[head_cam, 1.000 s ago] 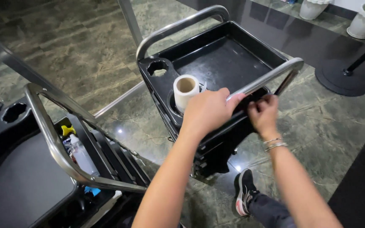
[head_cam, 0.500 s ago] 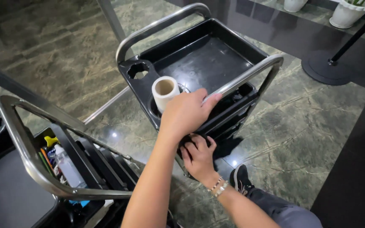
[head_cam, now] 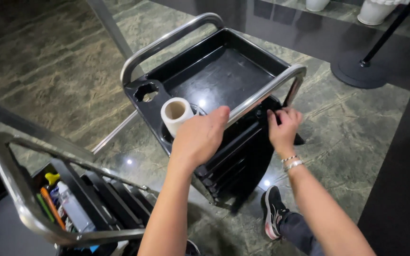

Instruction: The person wipes the metal handles and black trays of two service carts with a black cloth. They then pick up a black spray bottle, wipe it with the cloth, and place it back on the cart. Finally, they wipe the top tray of the second cart.

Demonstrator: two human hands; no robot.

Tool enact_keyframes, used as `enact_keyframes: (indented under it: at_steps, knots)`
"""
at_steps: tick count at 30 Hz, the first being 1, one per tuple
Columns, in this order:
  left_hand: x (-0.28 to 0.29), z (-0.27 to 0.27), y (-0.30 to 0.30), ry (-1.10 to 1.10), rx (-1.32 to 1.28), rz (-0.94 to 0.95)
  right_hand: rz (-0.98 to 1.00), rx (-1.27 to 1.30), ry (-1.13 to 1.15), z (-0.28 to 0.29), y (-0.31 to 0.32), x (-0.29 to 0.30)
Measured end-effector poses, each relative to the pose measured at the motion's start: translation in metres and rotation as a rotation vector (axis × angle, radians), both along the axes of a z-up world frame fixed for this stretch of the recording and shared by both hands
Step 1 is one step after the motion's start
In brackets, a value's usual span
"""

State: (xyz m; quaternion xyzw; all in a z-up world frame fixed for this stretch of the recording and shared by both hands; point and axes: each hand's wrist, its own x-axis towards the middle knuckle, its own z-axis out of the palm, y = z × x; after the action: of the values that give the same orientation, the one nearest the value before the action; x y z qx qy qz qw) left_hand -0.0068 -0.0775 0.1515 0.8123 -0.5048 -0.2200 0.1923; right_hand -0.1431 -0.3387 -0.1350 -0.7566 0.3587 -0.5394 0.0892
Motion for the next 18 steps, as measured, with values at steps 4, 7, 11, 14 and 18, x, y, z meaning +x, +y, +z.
enact_keyframes:
  at_steps: [4,7,11,14,18]
  knots:
    - [0.001,-0.007,0.004,0.057,-0.213,-0.066,0.115,0.012,-0.341,0.056,0.059,0.003]
    - [0.000,-0.016,0.010,0.119,-0.369,-0.057,0.060,-0.153,-0.410,0.104,0.060,0.001]
    - [0.009,-0.039,0.011,0.097,-0.743,-0.133,0.125,-0.328,-0.346,0.144,0.044,0.024]
    - [0.014,-0.051,0.005,0.112,-0.921,-0.139,0.246,-0.466,-0.152,0.173,0.085,0.050]
    - [0.016,-0.063,0.002,0.193,-1.153,-0.065,0.308,-0.747,-0.145,0.204,0.159,0.082]
